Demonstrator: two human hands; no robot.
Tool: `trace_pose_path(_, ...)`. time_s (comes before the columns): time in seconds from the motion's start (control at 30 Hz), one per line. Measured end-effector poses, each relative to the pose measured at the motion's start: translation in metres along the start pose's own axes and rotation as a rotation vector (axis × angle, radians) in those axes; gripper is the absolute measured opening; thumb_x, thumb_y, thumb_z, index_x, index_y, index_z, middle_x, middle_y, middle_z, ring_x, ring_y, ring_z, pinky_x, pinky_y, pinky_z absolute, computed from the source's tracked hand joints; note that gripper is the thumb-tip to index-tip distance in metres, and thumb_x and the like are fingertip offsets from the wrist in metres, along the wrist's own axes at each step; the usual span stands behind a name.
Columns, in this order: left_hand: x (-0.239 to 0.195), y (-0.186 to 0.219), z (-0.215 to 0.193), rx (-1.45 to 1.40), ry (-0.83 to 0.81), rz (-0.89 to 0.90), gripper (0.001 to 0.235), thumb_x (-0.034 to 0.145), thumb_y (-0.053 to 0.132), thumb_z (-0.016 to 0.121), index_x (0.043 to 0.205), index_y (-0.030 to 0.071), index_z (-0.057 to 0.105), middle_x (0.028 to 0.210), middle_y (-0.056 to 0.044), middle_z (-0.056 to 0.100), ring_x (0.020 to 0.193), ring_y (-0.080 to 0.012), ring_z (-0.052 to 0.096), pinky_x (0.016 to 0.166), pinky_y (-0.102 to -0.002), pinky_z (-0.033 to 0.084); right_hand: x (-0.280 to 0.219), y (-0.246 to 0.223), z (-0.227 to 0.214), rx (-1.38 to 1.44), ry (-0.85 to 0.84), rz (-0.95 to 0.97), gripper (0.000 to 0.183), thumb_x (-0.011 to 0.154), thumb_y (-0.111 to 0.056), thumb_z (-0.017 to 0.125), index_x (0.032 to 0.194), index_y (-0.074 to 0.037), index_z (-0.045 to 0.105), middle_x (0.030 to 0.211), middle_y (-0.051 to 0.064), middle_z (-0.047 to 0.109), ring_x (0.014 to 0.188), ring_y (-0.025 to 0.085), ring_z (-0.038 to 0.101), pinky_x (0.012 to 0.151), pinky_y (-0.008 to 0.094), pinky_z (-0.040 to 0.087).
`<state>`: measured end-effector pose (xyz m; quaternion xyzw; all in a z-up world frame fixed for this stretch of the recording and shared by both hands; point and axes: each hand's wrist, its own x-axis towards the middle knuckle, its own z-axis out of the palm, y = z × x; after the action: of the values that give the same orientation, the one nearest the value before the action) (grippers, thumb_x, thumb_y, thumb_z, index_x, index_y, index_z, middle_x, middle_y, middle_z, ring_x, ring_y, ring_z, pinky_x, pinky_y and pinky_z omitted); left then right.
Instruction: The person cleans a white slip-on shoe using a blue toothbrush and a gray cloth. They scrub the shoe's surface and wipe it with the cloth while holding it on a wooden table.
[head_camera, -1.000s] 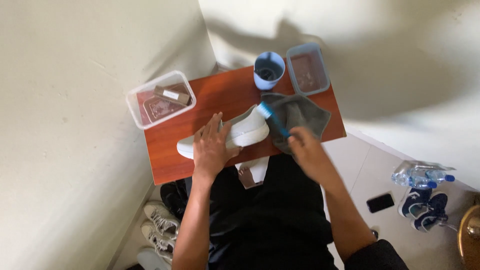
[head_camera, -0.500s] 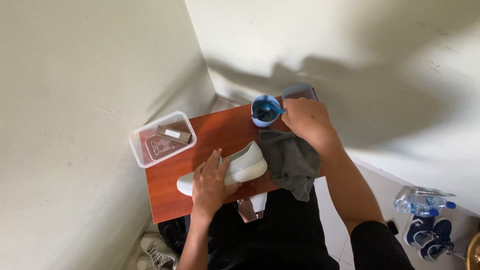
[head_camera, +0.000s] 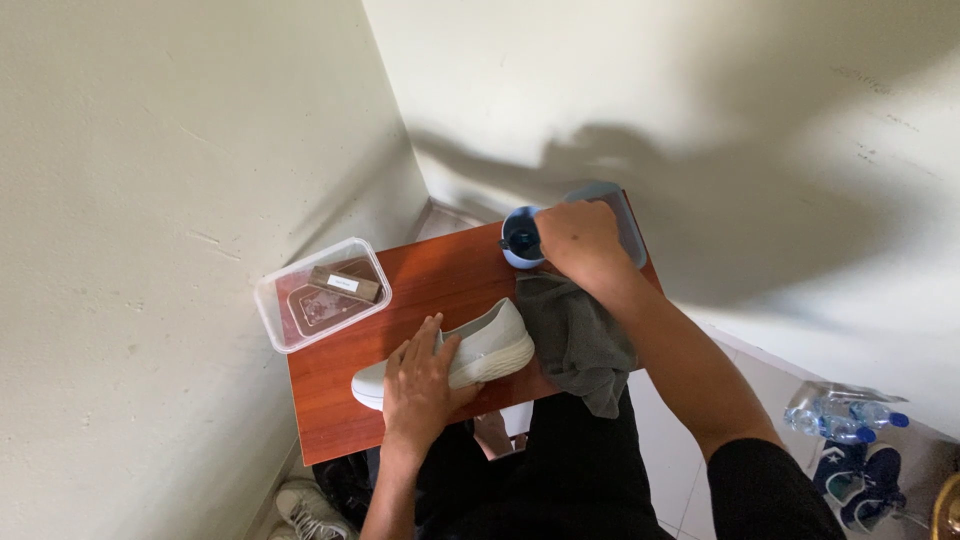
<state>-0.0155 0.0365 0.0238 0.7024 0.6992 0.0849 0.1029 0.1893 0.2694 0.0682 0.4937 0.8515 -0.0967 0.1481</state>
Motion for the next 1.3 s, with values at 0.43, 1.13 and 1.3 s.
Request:
trace_pose_path(0.43,-0.003,0.003,-0.003,0.065,-0.034,-0.010,0.063,0.070,0.057,0.085,0.122,0.026,0.066,0.147,-0.005,0.052,0.137,-0.0226,0.052,0.108,-0.042,0.044,-0.120,0.026,-0.026,0.474,0.037,0.195,0.032,0.109,-0.033,0.044,0.123,-0.012,0.064,0.080,0.014,0.073,0.070,0.028,0.071,0.063,0.041,0.055)
trace_pose_path(1.13,-0.012,0.008,0.003,0.085,0.071,-0.004,0.068,0.063,0.059,0.086,0.119,0.025,0.066,0.144,-0.003,0.056,0.134,-0.0213,0.054,0.106,-0.043,0.046,-0.129,0.004,0.023,0.816,0.236,0.345,0.046,0.111,-0.038,0.039,0.139,-0.006,0.059,0.125,0.025,0.068,0.115,0.042,0.065,0.094,0.053,0.054)
trace_pose_path(1.3,-0.014,0.007,0.010,0.143,0.165,0.031,0.071,0.059,0.060,0.088,0.116,0.025,0.065,0.143,-0.003,0.057,0.133,-0.0212,0.056,0.103,-0.043,0.048,-0.151,-0.014,0.023,0.848,0.286,0.359,0.052,0.110,-0.039,0.037,0.142,-0.003,0.058,0.133,0.027,0.063,0.122,0.043,0.061,0.099,0.054,0.051)
